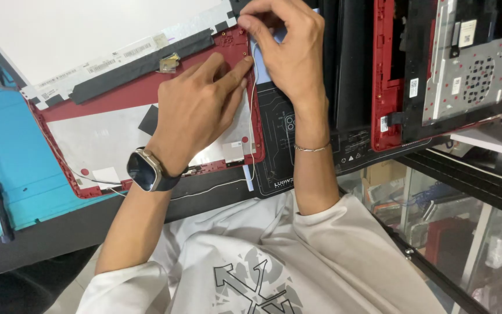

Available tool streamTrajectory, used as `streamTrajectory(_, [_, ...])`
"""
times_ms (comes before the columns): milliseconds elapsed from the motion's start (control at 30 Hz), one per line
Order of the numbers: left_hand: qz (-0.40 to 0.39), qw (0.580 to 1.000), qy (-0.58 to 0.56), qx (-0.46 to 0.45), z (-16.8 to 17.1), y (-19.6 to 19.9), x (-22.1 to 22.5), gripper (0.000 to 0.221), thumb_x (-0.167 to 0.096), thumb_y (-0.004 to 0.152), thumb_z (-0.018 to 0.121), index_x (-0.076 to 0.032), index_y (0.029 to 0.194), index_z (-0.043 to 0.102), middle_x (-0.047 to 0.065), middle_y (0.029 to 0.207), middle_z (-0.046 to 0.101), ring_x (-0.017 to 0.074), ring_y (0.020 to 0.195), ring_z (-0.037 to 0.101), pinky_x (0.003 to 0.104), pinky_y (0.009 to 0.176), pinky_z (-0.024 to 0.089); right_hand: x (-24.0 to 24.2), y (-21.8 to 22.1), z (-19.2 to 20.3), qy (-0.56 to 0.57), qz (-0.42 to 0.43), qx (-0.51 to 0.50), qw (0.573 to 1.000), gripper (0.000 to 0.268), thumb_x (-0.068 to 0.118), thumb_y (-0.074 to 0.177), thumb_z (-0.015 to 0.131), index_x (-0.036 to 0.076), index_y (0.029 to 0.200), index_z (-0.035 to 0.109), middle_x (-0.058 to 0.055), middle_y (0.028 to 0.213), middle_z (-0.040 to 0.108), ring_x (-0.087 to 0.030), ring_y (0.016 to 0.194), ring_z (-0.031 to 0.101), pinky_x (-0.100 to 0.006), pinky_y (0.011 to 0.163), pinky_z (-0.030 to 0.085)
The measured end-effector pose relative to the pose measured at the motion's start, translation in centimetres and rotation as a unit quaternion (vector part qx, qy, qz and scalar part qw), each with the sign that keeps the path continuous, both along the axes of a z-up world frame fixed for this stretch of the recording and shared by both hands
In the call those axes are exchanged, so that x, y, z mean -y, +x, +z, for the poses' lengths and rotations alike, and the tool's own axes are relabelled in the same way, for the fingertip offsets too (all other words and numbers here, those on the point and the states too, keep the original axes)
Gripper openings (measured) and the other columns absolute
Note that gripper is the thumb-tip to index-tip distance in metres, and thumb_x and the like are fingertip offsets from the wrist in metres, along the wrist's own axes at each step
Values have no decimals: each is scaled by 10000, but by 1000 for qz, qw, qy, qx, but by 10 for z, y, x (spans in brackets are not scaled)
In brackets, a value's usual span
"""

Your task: The person works on a disassembled red electronic device, likely a tablet or laptop, on a workbench. They connect a white ribbon cable to the motherboard, lift and reposition the black screen panel, and then use a small tool to adjust components and wires along the device's edge.

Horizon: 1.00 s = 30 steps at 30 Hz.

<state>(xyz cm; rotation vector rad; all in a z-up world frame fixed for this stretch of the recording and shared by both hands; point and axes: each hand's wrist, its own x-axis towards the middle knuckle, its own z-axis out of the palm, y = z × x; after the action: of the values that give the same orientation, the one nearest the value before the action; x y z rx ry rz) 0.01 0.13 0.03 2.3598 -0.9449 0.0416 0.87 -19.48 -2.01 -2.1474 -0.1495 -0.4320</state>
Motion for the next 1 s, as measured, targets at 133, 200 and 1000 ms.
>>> streamTrajectory(133, [21, 999, -12, -23, -2, -1, 3, 278, -203, 1050, 678, -149, 1320, 720, 33, 894, 589, 220, 694, 651, 365, 513, 460, 4, -4, 4, 32, -3, -58, 998, 91, 61, 1009, 805, 9, 1040, 737, -76, 929, 739, -138, 767, 717, -274, 698, 544])
streamTrajectory(200, [26, 999, -20, -18, -1, -1, 3, 274, -221, 1045, 678, -156, 1307, 723, 34, 905, 603, 237, 692, 652, 372, 521, 464, 7, -5, 4, -26, -14, -21, 999, 102, 44, 1012, 829, 9, 1071, 753, -86, 957, 747, -156, 794, 697, -286, 722, 545])
streamTrajectory(1000, [60, 998, -13, -9, -1, -2, 11, 251, -200, 1085, 621, -101, 1309, 675, 30, 941, 640, 229, 661, 669, 349, 509, 466, 4, -4, -4, -24, -7, -32, 999, 154, -3, 974, 835, 17, 1102, 751, -84, 975, 752, -150, 825, 722, -269, 746, 574])
